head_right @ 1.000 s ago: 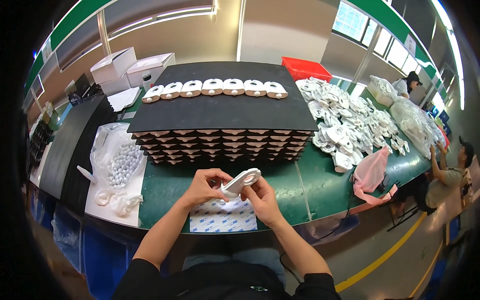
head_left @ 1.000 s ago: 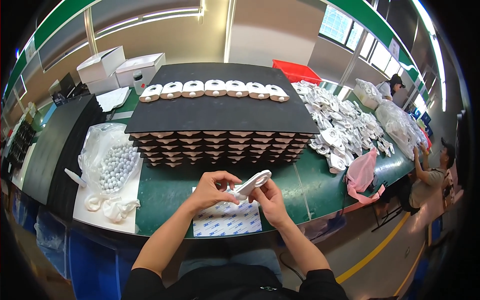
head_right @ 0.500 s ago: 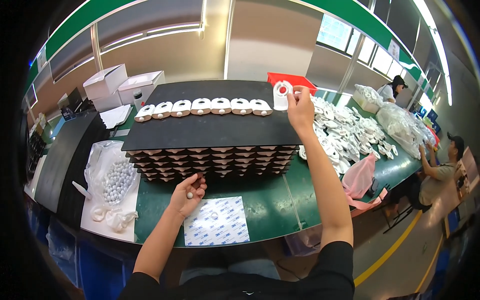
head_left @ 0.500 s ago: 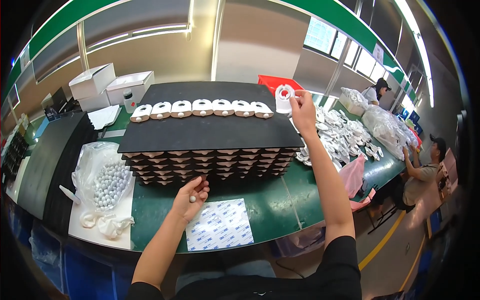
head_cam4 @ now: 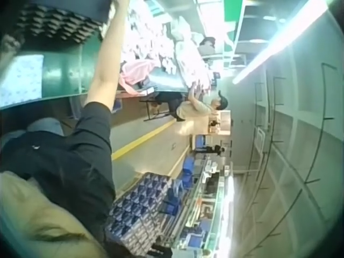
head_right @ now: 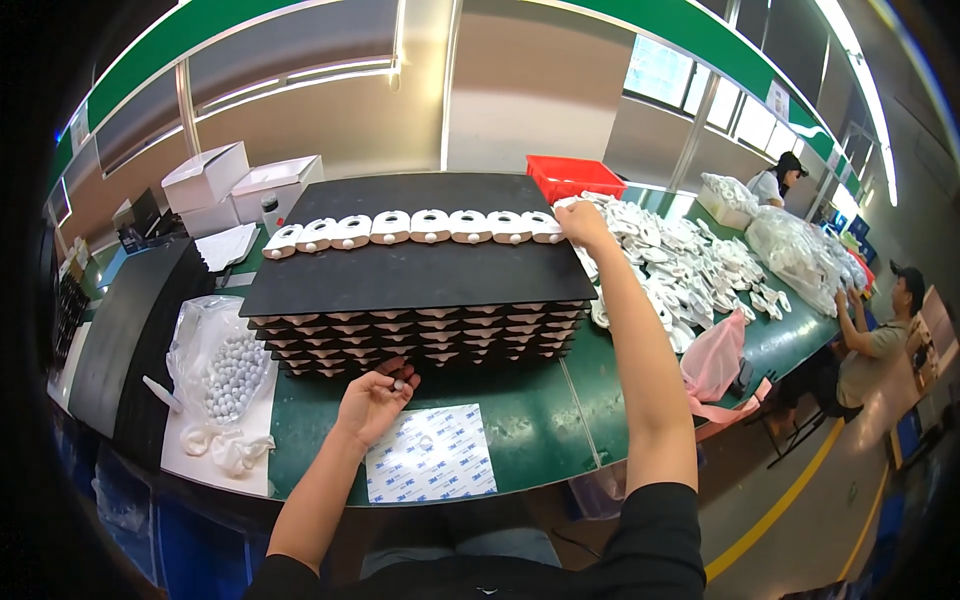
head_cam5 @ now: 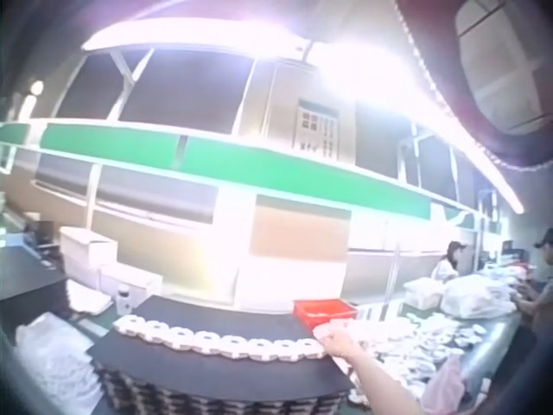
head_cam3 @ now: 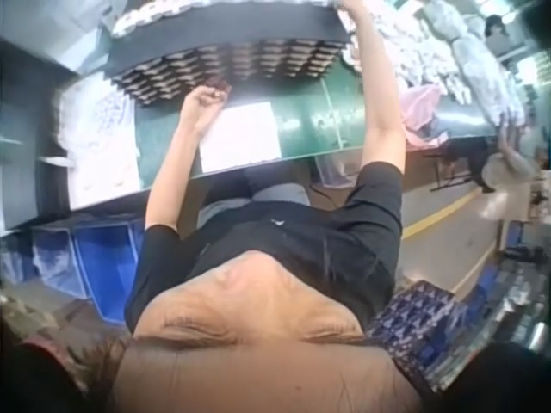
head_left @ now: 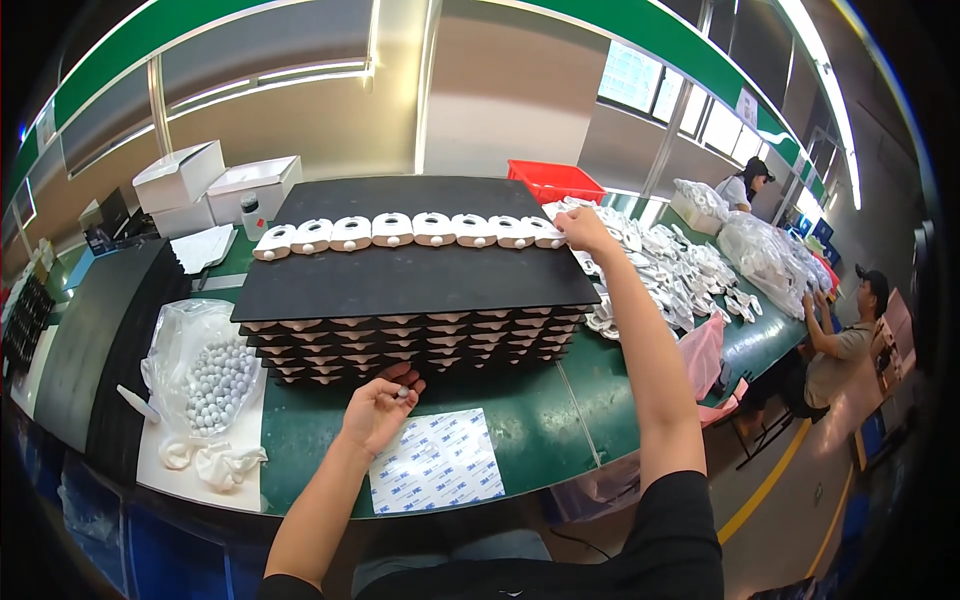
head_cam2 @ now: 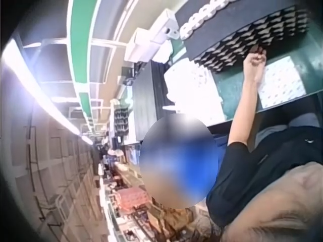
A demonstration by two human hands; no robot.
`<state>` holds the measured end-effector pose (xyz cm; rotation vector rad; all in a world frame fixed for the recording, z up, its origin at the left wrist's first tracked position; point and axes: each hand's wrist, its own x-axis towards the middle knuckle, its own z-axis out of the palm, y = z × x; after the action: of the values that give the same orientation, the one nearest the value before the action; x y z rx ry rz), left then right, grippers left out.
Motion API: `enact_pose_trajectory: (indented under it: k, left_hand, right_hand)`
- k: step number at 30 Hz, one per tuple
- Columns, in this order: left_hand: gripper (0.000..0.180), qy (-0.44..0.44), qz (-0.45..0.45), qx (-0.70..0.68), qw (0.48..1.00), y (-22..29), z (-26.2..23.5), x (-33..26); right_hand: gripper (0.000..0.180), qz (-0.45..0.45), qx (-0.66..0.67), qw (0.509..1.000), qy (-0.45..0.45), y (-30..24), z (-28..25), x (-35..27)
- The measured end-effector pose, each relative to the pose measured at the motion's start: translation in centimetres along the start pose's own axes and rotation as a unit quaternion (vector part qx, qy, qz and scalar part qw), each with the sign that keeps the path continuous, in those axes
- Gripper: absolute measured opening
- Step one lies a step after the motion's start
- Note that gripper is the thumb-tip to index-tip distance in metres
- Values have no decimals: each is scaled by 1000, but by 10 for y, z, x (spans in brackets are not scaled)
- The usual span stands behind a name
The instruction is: Assemble small LED light components by inserting translucent domes into white plastic housings and organizing them on a tray.
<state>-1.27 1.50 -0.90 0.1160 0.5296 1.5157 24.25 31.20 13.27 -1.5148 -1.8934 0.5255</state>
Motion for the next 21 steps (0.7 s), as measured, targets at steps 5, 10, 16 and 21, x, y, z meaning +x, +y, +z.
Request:
enact_pose_trajectory:
  k: [5, 10, 16, 21]
  left_hand:
    - [31, -21, 17, 54, 998, 0, 4, -1]
    - [22, -51, 11, 101, 994, 1, 7, -3]
    - [23, -39, -8, 146, 988, 0, 3, -1]
    - [29, -36, -10, 171, 985, -1, 7, -5]
  right_hand:
    - [21, -137, -191, 971, 40, 33, -36, -1]
    - [25, -18, -402, 915, 20, 86, -44, -31]
    - [59, 197, -332, 914, 130, 108, -43, -80]
    - [78, 223, -273, 928, 121, 134, -39, -90]
